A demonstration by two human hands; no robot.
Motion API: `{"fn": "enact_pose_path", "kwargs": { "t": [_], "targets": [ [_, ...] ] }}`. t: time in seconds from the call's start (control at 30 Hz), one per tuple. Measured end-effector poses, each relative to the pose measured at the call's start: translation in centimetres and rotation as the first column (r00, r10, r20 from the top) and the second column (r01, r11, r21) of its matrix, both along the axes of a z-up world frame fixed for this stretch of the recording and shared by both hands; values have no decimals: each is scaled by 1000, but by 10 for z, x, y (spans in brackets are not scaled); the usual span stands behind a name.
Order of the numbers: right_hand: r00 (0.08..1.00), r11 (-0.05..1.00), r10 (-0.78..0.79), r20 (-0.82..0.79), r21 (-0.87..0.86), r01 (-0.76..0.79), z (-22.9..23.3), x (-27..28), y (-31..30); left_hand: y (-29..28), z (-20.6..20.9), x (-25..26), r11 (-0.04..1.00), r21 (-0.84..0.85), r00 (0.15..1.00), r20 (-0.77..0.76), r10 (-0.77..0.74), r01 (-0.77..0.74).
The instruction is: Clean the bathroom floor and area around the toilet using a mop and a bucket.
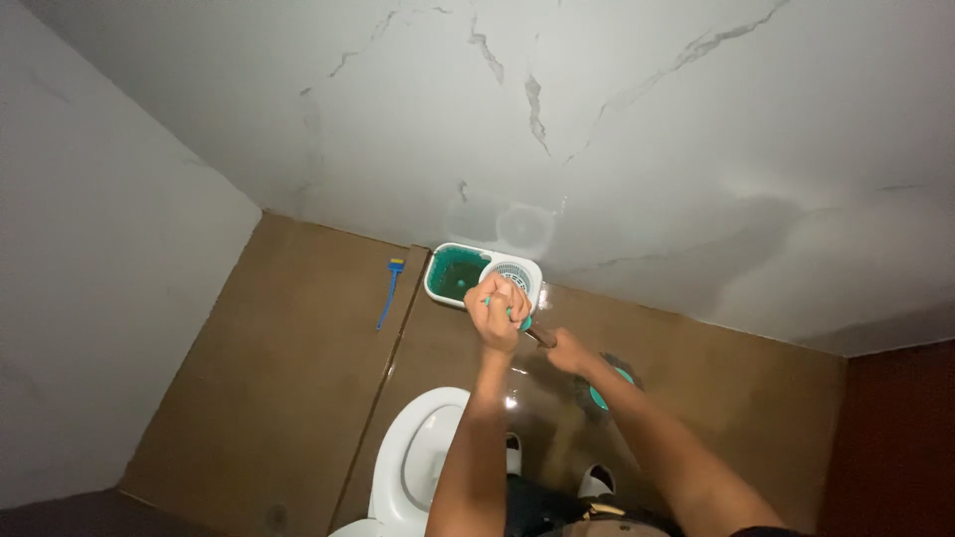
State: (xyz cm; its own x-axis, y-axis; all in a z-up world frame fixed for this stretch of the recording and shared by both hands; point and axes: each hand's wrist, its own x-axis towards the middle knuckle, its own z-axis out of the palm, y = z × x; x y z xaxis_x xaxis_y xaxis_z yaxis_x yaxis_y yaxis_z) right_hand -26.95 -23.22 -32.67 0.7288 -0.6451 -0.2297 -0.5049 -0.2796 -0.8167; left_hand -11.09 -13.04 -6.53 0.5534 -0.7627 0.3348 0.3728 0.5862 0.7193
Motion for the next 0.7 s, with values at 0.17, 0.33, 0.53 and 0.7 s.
{"fn": "enact_pose_path", "kwargs": {
  "t": [0.17,0.33,0.53,0.7],
  "targets": [
    [998,1000,-18,-53,-10,18,-23,-5,-2,5,10,-10,999,-18,1000,-1,31,-31],
    [980,997,-70,-184,23,76,1,-10,5,6,8,-18,998,-49,999,36,39,-37],
    [996,996,-35,-84,-81,28,25,-14,8,7,8,-29,999,-29,998,46,34,-33],
    [993,997,-46,-109,-70,39,25,-16,11,10,11,-32,999,-40,999,33,16,-15]
  ]
}}
